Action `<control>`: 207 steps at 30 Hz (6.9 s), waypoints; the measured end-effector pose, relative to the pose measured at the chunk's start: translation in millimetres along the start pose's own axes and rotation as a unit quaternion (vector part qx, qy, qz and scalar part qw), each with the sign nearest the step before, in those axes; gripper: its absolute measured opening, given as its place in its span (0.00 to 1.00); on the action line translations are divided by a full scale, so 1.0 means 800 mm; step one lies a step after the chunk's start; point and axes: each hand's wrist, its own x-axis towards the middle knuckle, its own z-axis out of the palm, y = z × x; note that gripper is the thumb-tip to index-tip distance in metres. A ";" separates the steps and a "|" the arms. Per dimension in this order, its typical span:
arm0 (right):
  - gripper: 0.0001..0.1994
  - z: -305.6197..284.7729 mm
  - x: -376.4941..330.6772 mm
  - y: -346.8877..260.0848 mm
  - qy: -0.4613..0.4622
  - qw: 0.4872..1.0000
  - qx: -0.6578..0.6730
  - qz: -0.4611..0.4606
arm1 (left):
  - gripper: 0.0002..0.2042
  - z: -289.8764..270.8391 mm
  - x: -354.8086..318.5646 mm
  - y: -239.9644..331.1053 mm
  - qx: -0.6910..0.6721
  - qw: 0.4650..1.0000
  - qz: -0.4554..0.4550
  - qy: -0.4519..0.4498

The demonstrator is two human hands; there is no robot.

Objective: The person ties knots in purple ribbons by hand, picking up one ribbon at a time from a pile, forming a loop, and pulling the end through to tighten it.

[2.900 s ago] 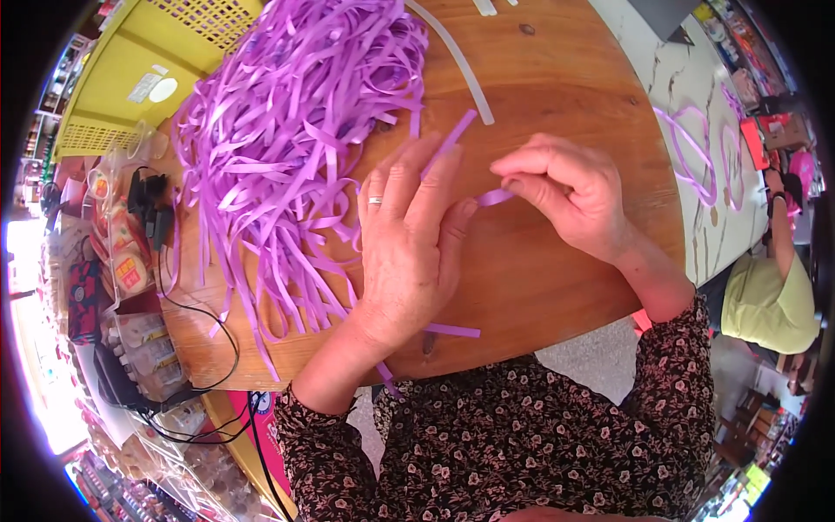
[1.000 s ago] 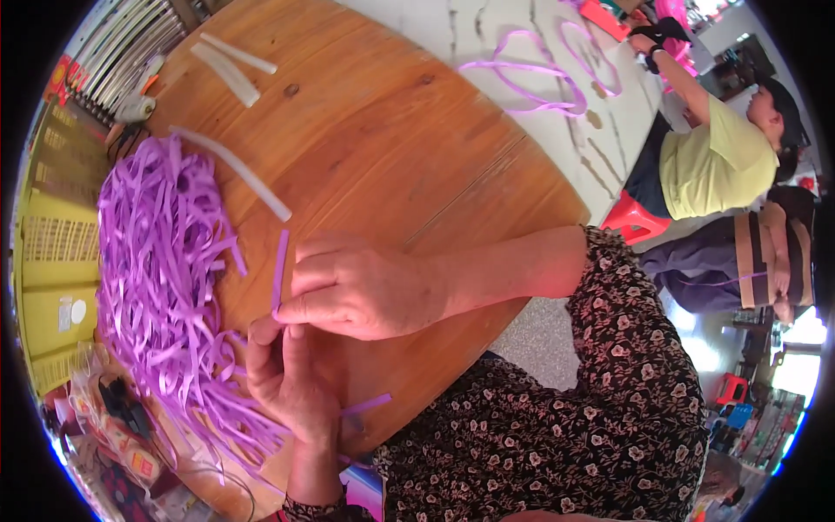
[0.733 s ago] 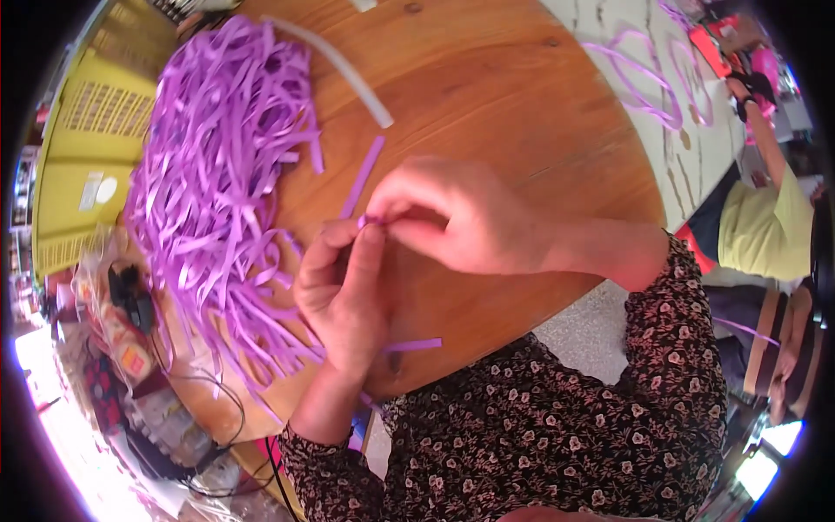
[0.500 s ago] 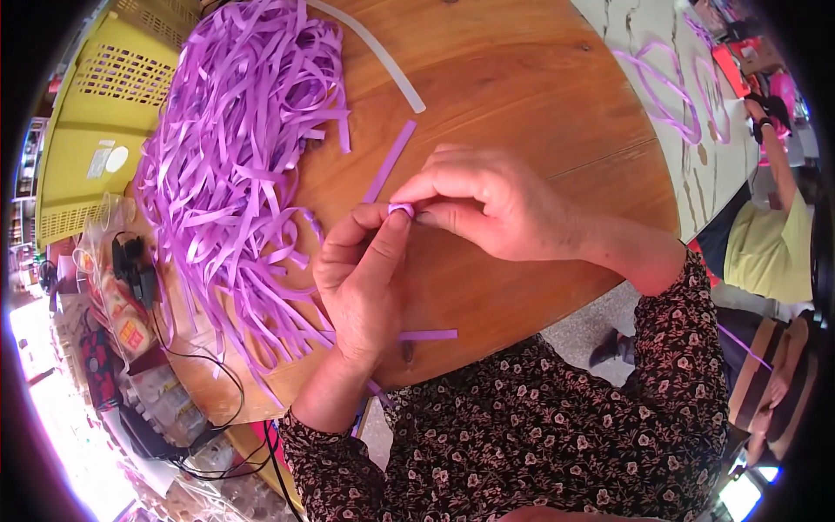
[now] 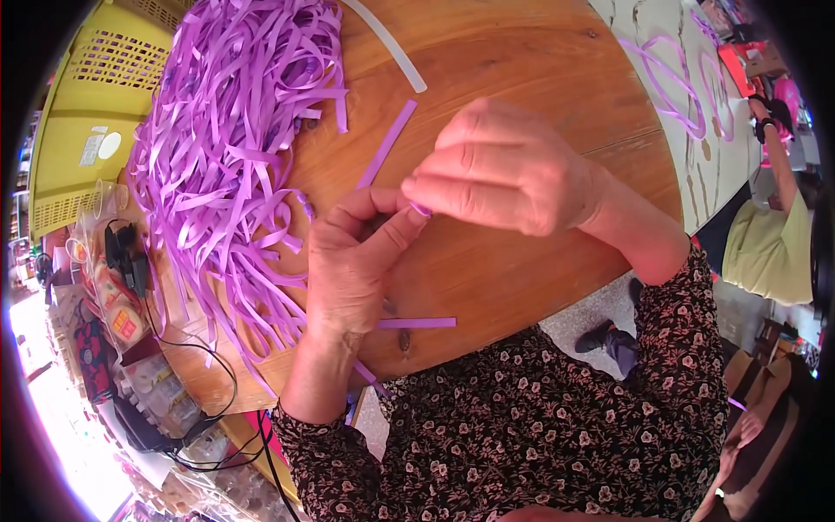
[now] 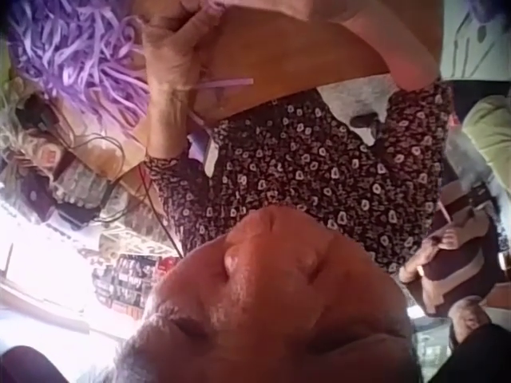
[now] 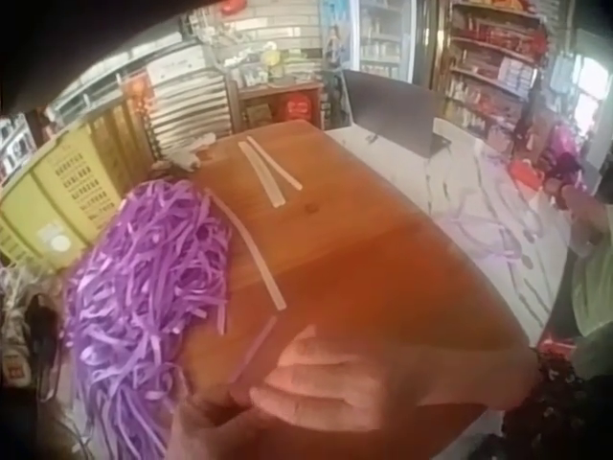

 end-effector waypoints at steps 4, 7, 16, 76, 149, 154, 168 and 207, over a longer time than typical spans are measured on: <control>0.15 0.000 0.000 0.001 0.015 0.994 0.044 0.097 | 0.04 0.009 0.000 -0.003 -0.001 0.999 0.032 0.023; 0.14 0.003 -0.001 -0.005 0.032 0.976 0.110 0.184 | 0.04 0.008 0.000 -0.009 -0.060 0.997 0.052 0.014; 0.05 0.005 0.009 -0.030 0.025 0.907 0.237 0.348 | 0.02 0.017 -0.004 -0.011 0.016 0.989 0.138 0.045; 0.06 -0.011 0.012 -0.034 0.076 0.882 0.305 0.353 | 0.06 0.013 -0.004 -0.021 -0.115 0.975 0.169 -0.090; 0.07 -0.011 0.013 -0.035 0.047 0.916 0.229 0.327 | 0.09 0.011 -0.003 -0.019 -0.054 0.981 0.166 -0.083; 0.06 -0.010 0.009 -0.033 0.053 0.901 0.245 0.354 | 0.08 0.008 -0.004 -0.020 -0.057 0.983 0.164 -0.060; 0.23 -0.004 0.013 -0.030 -0.028 0.983 0.084 0.161 | 0.06 -0.001 -0.004 -0.027 -0.044 0.986 0.160 -0.025; 0.13 0.060 0.065 -0.016 -0.091 0.894 0.404 0.169 | 0.07 0.035 -0.028 0.096 -0.167 0.898 0.336 -0.231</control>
